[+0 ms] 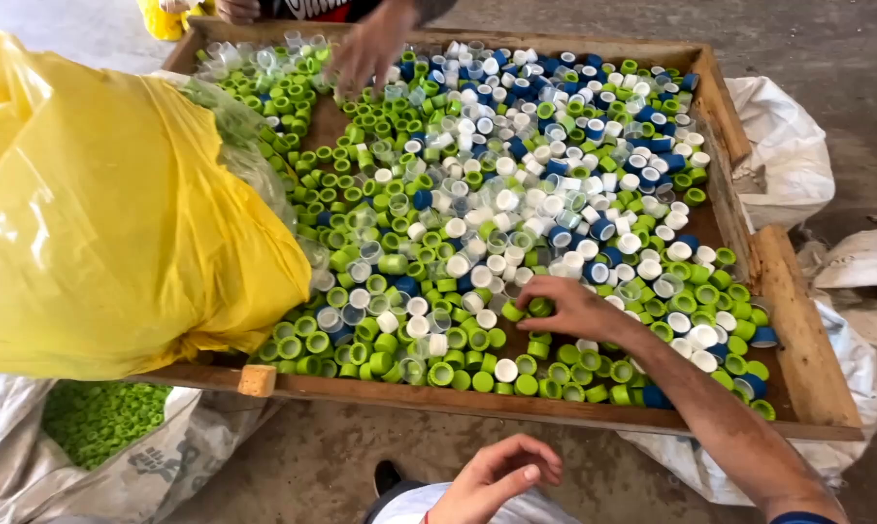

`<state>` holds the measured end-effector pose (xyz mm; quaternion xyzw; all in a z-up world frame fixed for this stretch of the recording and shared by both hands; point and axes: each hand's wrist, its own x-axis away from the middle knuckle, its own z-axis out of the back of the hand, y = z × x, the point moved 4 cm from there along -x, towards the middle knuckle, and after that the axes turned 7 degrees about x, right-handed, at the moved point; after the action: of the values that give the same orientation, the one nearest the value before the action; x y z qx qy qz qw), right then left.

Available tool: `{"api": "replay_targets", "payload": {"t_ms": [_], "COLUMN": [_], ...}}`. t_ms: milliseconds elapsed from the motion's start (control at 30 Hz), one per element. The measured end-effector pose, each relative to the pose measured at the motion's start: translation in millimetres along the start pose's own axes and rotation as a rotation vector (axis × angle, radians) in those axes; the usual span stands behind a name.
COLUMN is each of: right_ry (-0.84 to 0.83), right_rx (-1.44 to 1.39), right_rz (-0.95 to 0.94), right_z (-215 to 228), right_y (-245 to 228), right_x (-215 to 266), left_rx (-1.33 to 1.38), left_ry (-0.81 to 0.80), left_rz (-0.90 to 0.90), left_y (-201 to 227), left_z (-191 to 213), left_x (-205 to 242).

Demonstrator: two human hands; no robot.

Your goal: The person sorts green plastic bottle caps from a mixed pile of green, white, and blue caps on a wooden tray. They pick green caps by hand and place them into a large sack on the floor. A coworker across the table also sorts caps.

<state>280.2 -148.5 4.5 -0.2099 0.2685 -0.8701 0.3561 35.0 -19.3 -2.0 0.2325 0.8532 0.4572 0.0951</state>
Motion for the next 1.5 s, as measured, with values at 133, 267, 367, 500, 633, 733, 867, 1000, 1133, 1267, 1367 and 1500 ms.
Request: {"api": "replay_targets", "payload": {"t_ms": [133,267,367,500,633,733,867,1000,1133,1267,1367,1500], "right_ry": [0.114,0.127,0.072,-0.053,-0.034,-0.054,-0.038,-0.012,-0.007,0.021,0.025,0.053], "right_rx": [-0.188,-0.187,-0.057,0.138,0.279,0.239,0.205,0.179,0.202,0.184,0.22,0.225], "right_rz": [-0.027,0.077,0.232,0.322,0.415,0.365,0.414,0.382,0.417,0.419,0.387,0.395], "right_z": [24.1,37.5,39.4,28.9,15.0,15.7,17.0,21.7,23.8,22.9,20.9,22.6], "right_y": [-22.1,-73.7,-120.2,-171.8,-169.4,-170.5,-169.9,-172.3,-176.0,-170.4,-161.8,-160.3], "right_x": [9.9,20.0,21.8,16.5,2.3,-3.3,-7.8,-8.4,-9.4,-10.6,-11.3,-9.0], "left_rx": [0.05,0.647,0.874,1.003,1.153,1.114,1.105,1.137,1.102,1.121,1.094,1.057], "left_ry": [0.063,0.423,0.559,0.514,0.53,0.574,0.607,0.61,0.673,0.642,0.634,0.663], "left_rz": [-0.095,-0.204,-0.134,-0.141,-0.108,-0.157,-0.222,-0.238,-0.242,-0.215,-0.212,-0.26], "left_y": [9.7,59.5,98.1,90.2,69.0,66.7,72.6,80.1,88.3,82.2,81.8,77.9], "left_z": [16.8,26.7,23.2,51.3,67.8,78.5,84.8,81.7,75.4,76.5,74.4,78.3], "left_x": [0.7,-18.9,-36.2,-63.7,-74.5,-74.3,-71.6,-66.1,-63.1,-68.4,-69.5,-71.3]}}
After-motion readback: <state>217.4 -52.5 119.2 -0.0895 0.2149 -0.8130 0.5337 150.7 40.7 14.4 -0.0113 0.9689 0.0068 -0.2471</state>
